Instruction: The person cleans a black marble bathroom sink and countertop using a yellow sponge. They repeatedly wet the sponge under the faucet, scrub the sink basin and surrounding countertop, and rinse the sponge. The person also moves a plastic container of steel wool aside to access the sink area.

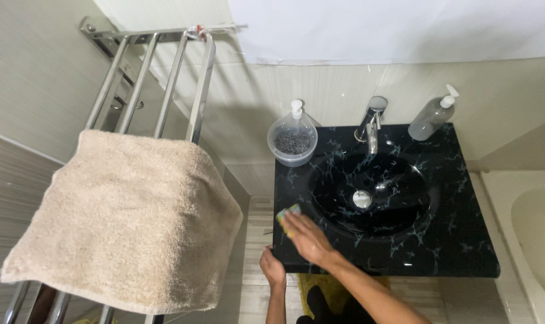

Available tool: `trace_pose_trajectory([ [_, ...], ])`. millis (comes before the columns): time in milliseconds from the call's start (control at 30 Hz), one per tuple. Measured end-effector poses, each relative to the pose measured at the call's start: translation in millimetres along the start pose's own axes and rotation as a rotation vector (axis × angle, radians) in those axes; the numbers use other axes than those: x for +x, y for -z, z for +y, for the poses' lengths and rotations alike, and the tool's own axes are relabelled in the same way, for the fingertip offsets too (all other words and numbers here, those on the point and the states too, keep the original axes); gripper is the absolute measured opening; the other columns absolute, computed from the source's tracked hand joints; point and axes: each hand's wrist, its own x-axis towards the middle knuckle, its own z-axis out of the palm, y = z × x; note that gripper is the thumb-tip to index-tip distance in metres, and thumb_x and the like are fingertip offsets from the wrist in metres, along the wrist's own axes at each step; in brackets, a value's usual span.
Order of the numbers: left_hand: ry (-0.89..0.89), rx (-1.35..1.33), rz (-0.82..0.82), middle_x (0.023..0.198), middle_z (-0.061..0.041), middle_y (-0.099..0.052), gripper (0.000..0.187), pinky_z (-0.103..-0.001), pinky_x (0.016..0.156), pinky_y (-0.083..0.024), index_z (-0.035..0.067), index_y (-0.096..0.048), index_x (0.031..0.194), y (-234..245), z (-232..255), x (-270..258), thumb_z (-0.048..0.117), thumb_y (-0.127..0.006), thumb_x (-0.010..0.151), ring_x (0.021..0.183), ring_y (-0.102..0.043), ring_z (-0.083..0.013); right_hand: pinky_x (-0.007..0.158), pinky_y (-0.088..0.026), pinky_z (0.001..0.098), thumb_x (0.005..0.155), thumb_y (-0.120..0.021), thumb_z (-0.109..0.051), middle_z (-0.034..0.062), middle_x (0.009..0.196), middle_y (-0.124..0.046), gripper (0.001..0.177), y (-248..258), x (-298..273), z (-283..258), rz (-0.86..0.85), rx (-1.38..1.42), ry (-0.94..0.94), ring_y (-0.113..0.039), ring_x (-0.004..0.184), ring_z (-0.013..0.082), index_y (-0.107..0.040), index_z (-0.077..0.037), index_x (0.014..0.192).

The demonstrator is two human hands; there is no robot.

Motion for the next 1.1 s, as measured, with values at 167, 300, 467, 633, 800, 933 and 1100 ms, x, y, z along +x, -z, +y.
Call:
trace_pose_trajectory([
  [167, 0.022, -0.143, -0.040, 0.088, -0.010, -0.072, 0.056, -0.034, 0.080, -0.051, -0.006, -0.070, 0.098, 4, 3, 2, 0.032, -0.030, 0.108, 0.084, -0.064, -0.0192, 0.125, -0.018, 0.0504, 0.101, -0.054, -0.027, 0.0071, 0.164, -0.035, 0.054, 8, -17, -30, -0.301, 0.123, 0.169, -0.026, 0.154, 0.0266, -0.044, -0.017, 0.154],
  [300, -0.054, 0.006, -0.015, 0.082, -0.012, -0.069, 0.054, -0.035, 0.081, -0.050, -0.007, -0.070, 0.096, 3, 0, 4, 0.031, -0.035, 0.110, 0.081, -0.060, -0.0206, 0.122, -0.020, 0.0495, 0.103, -0.051, -0.022, 0.0118, 0.165, -0.033, 0.057, 11, 17, 0, 0.026, -0.008, -0.016, -0.026, 0.152, 0.0291, -0.041, -0.013, 0.158],
  [467, -0.070, 0.159, 0.028, 0.079, -0.016, -0.070, 0.051, -0.038, 0.079, -0.050, -0.009, -0.070, 0.098, 0, 3, 0, 0.031, -0.040, 0.109, 0.078, -0.061, -0.0225, 0.121, -0.021, 0.0503, 0.100, -0.052, -0.021, 0.0112, 0.165, -0.032, 0.056, 9, 34, 23, -0.014, -0.059, -0.189, -0.025, 0.152, 0.0314, -0.040, -0.011, 0.154],
  [633, -0.082, 0.220, 0.022, 0.083, -0.023, -0.074, 0.055, -0.044, 0.076, -0.052, -0.011, -0.071, 0.095, -2, 9, 3, 0.031, -0.038, 0.108, 0.076, -0.066, -0.0305, 0.123, -0.018, 0.0511, 0.097, -0.059, -0.019, 0.0093, 0.164, -0.035, 0.060, 8, -1, -11, -0.110, 0.049, 0.130, -0.025, 0.152, 0.0288, -0.044, -0.014, 0.155],
  [800, -0.212, 0.352, 0.041, 0.094, -0.029, -0.073, 0.053, -0.047, 0.082, -0.052, -0.009, -0.071, 0.103, 2, 18, -4, 0.030, -0.037, 0.109, 0.089, -0.069, -0.0417, 0.124, -0.018, 0.0497, 0.100, -0.059, -0.023, 0.0064, 0.166, -0.032, 0.055, 25, 12, -11, -0.268, 0.130, 0.127, -0.023, 0.154, 0.0262, -0.045, -0.019, 0.153],
  [933, -0.027, 0.375, -0.022, 0.088, -0.028, -0.075, 0.055, -0.047, 0.080, -0.053, -0.006, -0.073, 0.100, 0, 41, -9, 0.031, -0.034, 0.108, 0.083, -0.071, -0.0439, 0.123, -0.017, 0.0512, 0.102, -0.053, -0.021, 0.0086, 0.166, -0.030, 0.055, 24, 60, 27, -0.070, 0.009, -0.013, -0.023, 0.153, 0.0283, -0.043, -0.017, 0.156],
  [1100, -0.116, 0.414, 0.039, 0.088, -0.031, -0.070, 0.054, -0.049, 0.077, -0.052, -0.008, -0.071, 0.097, -4, 36, -9, 0.032, -0.036, 0.108, 0.083, -0.066, -0.0491, 0.124, -0.016, 0.0506, 0.102, -0.049, -0.027, 0.0083, 0.165, -0.031, 0.053, 21, 63, 25, -0.139, -0.045, -0.086, -0.022, 0.154, 0.0289, -0.043, -0.016, 0.154],
])
